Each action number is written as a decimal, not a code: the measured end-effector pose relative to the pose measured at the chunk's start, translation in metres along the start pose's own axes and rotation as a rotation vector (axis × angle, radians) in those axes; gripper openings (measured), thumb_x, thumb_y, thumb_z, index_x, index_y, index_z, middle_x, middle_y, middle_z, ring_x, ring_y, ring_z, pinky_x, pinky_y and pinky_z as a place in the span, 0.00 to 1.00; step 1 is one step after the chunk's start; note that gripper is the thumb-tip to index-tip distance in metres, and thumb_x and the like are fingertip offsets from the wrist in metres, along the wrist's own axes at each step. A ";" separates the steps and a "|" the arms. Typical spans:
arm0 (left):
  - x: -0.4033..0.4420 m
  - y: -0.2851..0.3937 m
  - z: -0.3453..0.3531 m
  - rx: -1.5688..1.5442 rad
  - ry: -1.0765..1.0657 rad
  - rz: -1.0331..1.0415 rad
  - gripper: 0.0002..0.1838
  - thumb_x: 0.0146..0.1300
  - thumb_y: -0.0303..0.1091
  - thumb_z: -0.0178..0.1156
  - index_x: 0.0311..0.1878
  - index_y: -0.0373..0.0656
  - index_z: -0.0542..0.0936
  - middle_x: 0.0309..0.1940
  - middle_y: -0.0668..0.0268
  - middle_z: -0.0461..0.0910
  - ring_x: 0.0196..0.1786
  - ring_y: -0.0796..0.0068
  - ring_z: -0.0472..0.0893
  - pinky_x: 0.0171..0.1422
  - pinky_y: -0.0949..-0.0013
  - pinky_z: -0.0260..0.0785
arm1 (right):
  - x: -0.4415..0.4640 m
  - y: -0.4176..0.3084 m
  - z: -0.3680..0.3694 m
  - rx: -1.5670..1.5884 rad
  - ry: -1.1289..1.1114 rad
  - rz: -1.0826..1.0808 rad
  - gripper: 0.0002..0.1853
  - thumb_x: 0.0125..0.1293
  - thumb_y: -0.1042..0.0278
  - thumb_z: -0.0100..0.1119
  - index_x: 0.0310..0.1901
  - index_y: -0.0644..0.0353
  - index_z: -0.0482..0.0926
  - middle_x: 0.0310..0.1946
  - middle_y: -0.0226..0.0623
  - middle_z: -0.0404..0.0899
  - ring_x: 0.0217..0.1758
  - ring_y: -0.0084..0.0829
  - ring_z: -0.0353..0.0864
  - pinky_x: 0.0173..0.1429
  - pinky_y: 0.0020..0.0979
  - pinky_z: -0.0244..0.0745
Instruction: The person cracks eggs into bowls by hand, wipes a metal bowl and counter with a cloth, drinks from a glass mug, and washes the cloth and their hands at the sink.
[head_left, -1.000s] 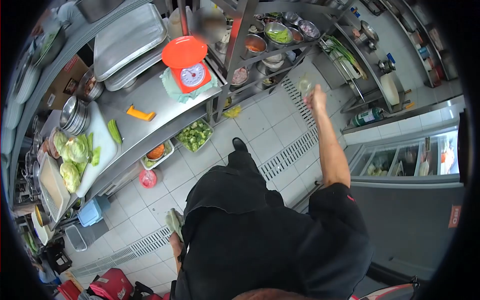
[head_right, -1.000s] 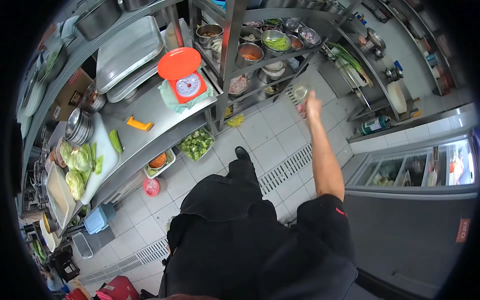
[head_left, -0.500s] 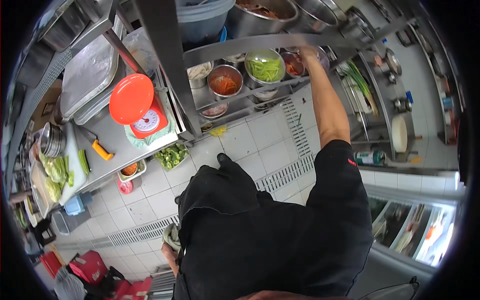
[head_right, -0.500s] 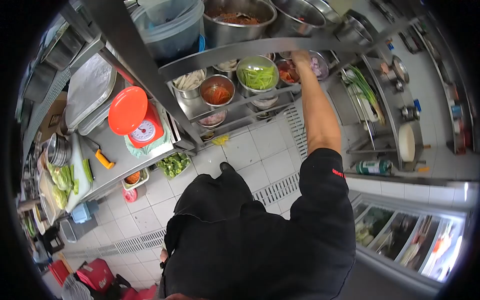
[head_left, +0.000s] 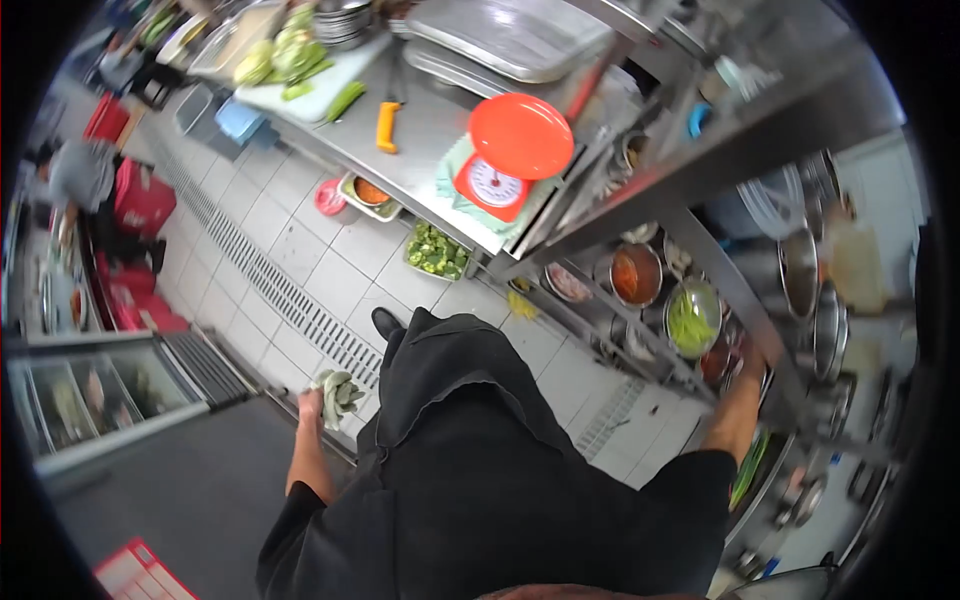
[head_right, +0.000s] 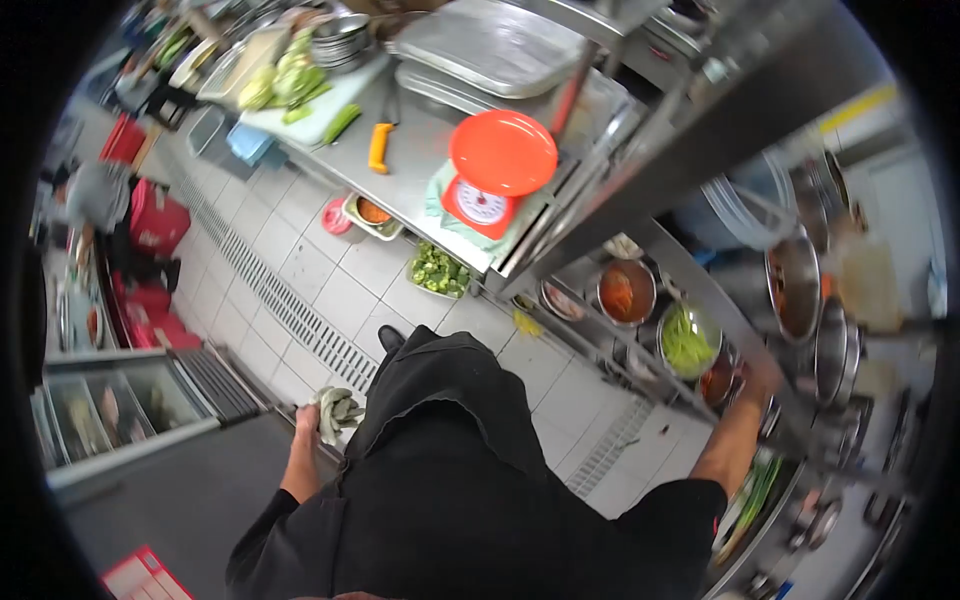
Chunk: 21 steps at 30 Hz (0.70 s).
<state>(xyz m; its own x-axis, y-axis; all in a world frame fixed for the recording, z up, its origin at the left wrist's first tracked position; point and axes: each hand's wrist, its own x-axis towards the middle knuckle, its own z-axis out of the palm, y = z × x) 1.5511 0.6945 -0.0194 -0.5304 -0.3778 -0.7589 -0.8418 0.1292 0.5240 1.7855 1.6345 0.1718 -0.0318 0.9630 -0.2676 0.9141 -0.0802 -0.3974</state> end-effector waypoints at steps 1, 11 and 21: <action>0.002 -0.006 -0.001 -0.026 0.009 0.016 0.16 0.61 0.32 0.62 0.46 0.27 0.80 0.37 0.55 0.83 0.35 0.64 0.83 0.38 0.61 0.76 | 0.007 0.002 -0.004 -0.020 -0.004 0.006 0.23 0.63 0.47 0.59 0.44 0.62 0.84 0.38 0.43 0.86 0.40 0.43 0.86 0.44 0.39 0.79; -0.003 0.016 -0.009 -0.090 -0.047 0.154 0.14 0.62 0.30 0.60 0.48 0.31 0.80 0.37 0.59 0.84 0.34 0.70 0.82 0.39 0.67 0.75 | 0.007 -0.004 0.016 -0.064 0.015 -0.065 0.21 0.62 0.49 0.60 0.38 0.64 0.84 0.35 0.49 0.85 0.37 0.48 0.85 0.43 0.42 0.79; -0.033 0.156 0.014 -0.255 -0.205 0.495 0.12 0.68 0.27 0.58 0.51 0.33 0.78 0.41 0.62 0.84 0.40 0.75 0.82 0.46 0.71 0.75 | -0.096 0.010 0.010 -0.103 0.707 -0.310 0.21 0.63 0.50 0.59 0.36 0.66 0.84 0.32 0.50 0.85 0.35 0.49 0.85 0.43 0.45 0.78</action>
<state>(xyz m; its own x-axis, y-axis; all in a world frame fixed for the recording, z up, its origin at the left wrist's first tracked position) 1.4362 0.7397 0.0823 -0.8838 -0.1408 -0.4463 -0.4522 0.0115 0.8919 1.7941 1.5391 0.1848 -0.0587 0.8758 0.4790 0.9397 0.2104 -0.2695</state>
